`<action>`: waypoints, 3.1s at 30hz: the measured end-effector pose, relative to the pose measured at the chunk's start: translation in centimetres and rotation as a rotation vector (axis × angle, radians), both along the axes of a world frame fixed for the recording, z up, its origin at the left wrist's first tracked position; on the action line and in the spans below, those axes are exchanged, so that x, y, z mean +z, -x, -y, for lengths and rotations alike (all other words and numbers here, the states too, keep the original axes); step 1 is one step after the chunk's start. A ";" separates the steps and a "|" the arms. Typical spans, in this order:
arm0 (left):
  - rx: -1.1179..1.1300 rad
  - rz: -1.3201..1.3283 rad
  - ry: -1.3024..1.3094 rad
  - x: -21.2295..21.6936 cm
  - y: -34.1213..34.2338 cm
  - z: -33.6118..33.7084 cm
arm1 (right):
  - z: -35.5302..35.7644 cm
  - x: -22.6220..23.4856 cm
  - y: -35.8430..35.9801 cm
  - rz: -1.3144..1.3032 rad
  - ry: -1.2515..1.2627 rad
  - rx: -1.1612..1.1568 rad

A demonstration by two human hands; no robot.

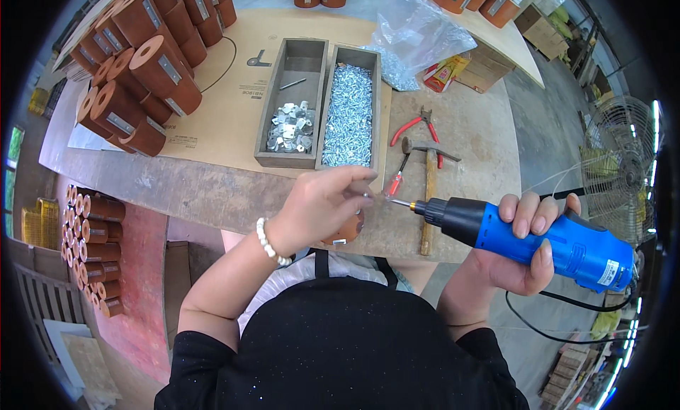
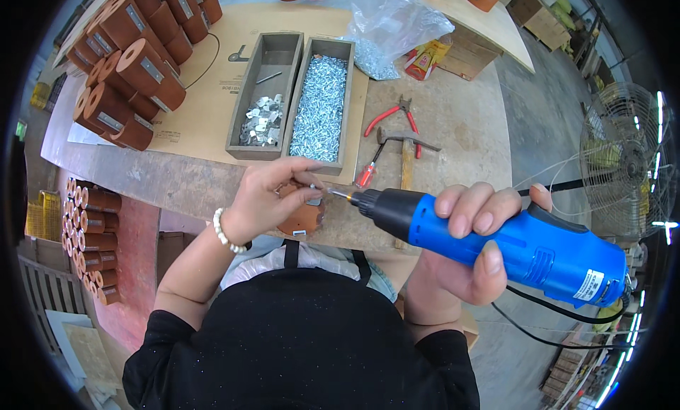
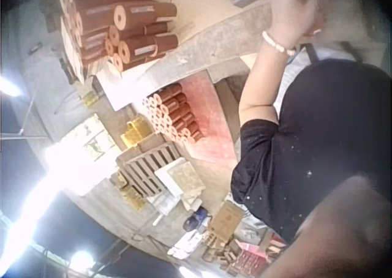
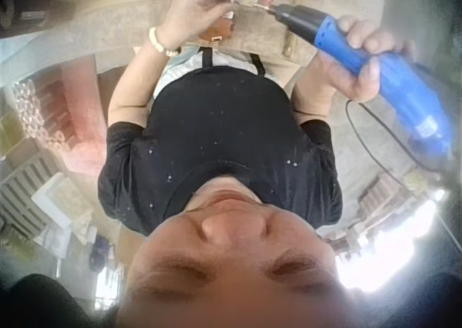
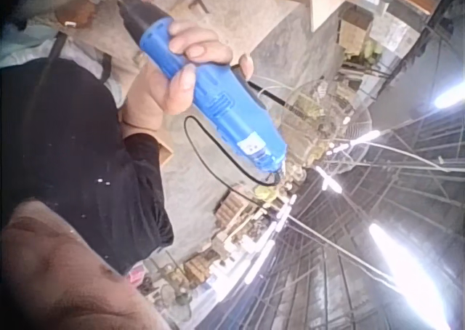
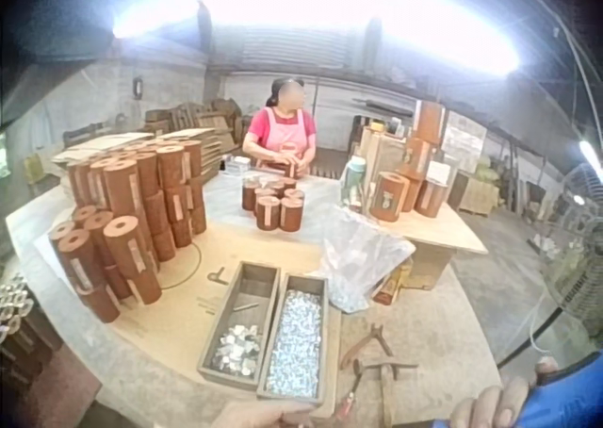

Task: Assembling metal brackets onto cylindrical objects using a power drill, hammer, and screwdriver.

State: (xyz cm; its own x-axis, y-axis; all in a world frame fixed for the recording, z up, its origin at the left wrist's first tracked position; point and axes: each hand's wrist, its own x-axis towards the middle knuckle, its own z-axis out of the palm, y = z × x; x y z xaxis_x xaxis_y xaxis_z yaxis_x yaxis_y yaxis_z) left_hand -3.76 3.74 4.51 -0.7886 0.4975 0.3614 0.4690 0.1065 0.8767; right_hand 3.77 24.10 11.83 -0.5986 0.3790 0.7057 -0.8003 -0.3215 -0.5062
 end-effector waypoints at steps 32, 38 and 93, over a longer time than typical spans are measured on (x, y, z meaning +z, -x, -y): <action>0.062 -0.302 0.112 1.3 -1.3 0.6 | 2.3 -0.1 0.0 0.034 -0.129 0.093; 0.029 -0.091 0.092 1.3 -1.6 0.9 | 2.5 0.0 -0.2 0.034 -0.157 0.080; 0.108 -0.068 0.702 -3.1 11.3 4.2 | -0.2 -0.6 -0.9 0.022 -0.101 0.013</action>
State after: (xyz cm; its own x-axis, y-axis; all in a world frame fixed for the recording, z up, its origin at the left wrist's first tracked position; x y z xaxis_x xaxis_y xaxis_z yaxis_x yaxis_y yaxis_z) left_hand -15.10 -0.44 1.40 -0.8340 0.5508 0.0345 0.4749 0.6844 0.5532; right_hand 4.71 24.35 11.24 -0.6183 0.2992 0.7268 -0.7851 -0.2781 -0.5535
